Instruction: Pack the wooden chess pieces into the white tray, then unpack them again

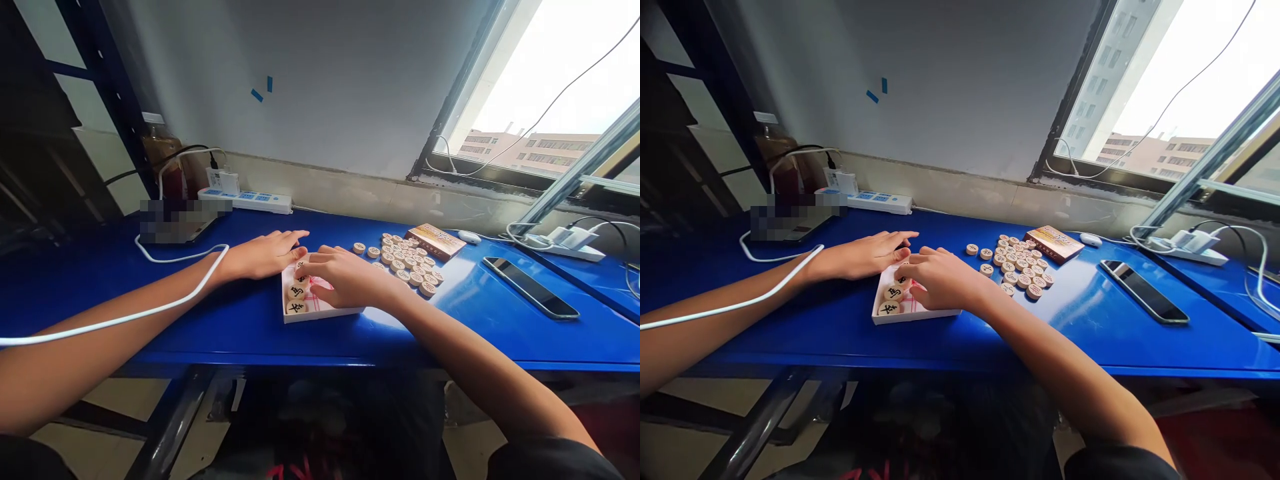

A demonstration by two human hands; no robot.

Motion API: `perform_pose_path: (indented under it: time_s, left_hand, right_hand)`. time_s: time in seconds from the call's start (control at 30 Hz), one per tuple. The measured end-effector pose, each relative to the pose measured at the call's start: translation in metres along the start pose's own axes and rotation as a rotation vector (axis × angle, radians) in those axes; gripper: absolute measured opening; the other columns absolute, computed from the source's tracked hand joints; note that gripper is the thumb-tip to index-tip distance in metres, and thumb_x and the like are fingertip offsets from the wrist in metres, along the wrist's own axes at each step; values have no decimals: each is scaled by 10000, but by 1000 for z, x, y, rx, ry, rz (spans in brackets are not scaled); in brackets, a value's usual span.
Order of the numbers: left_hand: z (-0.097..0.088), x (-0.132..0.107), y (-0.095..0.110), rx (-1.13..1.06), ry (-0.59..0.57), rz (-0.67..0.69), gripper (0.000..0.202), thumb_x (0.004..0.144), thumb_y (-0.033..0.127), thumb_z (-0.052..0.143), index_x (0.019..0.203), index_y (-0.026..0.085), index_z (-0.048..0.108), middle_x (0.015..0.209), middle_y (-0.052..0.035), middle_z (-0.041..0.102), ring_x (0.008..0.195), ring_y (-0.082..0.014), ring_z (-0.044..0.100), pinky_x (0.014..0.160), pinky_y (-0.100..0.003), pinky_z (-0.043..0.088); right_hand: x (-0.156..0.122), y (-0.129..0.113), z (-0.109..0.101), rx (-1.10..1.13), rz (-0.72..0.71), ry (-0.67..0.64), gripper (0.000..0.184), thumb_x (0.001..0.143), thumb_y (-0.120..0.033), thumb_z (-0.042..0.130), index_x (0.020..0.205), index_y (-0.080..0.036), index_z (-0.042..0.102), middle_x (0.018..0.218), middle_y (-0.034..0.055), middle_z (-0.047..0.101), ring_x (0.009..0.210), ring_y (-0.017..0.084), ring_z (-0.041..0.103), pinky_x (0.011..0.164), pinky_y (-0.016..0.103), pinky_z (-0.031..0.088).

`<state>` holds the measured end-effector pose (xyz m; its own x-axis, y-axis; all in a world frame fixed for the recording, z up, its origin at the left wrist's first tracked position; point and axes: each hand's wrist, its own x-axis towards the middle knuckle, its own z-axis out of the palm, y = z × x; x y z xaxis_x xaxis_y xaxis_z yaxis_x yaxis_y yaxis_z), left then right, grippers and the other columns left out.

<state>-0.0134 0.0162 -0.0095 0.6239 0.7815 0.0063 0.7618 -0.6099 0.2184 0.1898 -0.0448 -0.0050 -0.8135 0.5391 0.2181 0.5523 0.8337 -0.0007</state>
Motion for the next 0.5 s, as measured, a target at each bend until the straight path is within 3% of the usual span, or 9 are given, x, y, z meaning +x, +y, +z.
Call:
perform_pose_path:
  time_s: [0.17,0.37,0.5]
  left_hand:
    - [2,3,-3,40,-10,26,702,939,611,140,1459,148,234,1465,-132,349,1316,-299,329,1062,-418,269]
    - [2,4,-7,83,-37,37,617,959,532,131,1434,172,288,1454,-116,358,1299,-277,342,1064,-401,260]
    - [2,4,-9,188,-86,156,564,944,441,217,1413,153,339,1474,-123,309,1306,-286,316,1081,-407,214]
  right_hand:
    - [7,-2,1,-7,-16,2,323,880,-193,528,1195,-194,595,1172,96,602,1064,213,519,909,365,379]
    - [10,-5,0,-62,-33,9,229,855,-170,517,1049,-159,639,1073,84,624,996,208,549,889,333,390]
    - [10,-4,-1,-56,-66,78,178,852,-148,512,998,-152,614,1070,85,617,951,182,538,868,300,384]
